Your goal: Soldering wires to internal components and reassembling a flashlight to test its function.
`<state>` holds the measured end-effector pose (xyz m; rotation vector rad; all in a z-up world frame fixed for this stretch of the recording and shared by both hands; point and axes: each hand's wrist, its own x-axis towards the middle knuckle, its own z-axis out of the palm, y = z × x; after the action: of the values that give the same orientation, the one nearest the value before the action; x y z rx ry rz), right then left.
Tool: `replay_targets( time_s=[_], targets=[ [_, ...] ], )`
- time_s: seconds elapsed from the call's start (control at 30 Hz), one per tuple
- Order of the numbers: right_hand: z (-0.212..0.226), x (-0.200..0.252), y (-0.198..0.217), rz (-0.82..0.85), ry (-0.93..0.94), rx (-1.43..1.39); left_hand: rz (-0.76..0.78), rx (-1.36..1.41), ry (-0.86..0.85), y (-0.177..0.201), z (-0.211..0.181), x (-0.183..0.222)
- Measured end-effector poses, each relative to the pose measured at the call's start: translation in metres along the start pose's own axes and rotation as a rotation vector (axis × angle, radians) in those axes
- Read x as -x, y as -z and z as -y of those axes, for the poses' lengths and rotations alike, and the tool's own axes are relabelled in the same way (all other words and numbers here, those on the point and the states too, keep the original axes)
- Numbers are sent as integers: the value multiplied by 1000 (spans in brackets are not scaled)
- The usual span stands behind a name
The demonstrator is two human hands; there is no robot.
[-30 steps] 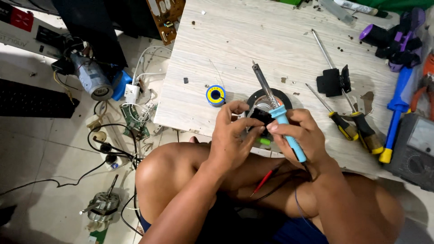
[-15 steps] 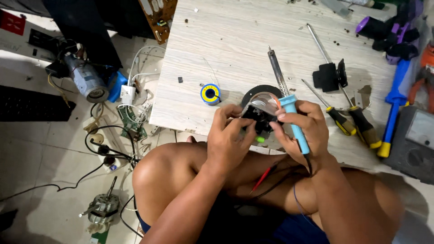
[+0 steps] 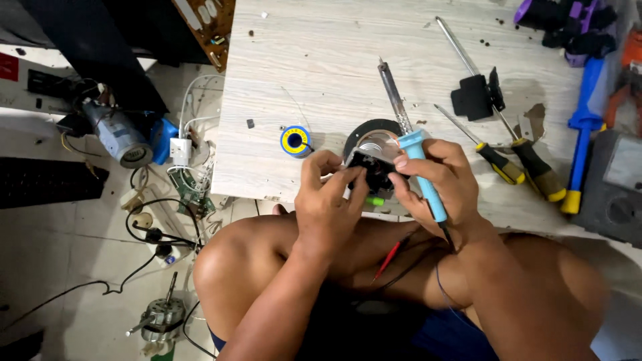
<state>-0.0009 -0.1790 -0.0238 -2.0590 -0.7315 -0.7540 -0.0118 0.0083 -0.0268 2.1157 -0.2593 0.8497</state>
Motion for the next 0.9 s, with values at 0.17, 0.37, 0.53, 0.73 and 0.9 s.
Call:
replay_targets(
  time_s=[0.17,0.37,0.53,0.73,0.9],
  targets=[
    [3,1,-2,-15,-8,-3,-32,15,20,0,0,1],
    [8,0,0,-7,-20,10,-50,71,11,1,-1,-1],
    [6,2,1,-14,-5,23,-26,32,-4,3,-7,0],
    [7,0,1,-7,6,28,3,-98,-81,3,-3,0],
    [7,2,1,-3,-18,21,12,-115,-73,0,3,3]
  ],
)
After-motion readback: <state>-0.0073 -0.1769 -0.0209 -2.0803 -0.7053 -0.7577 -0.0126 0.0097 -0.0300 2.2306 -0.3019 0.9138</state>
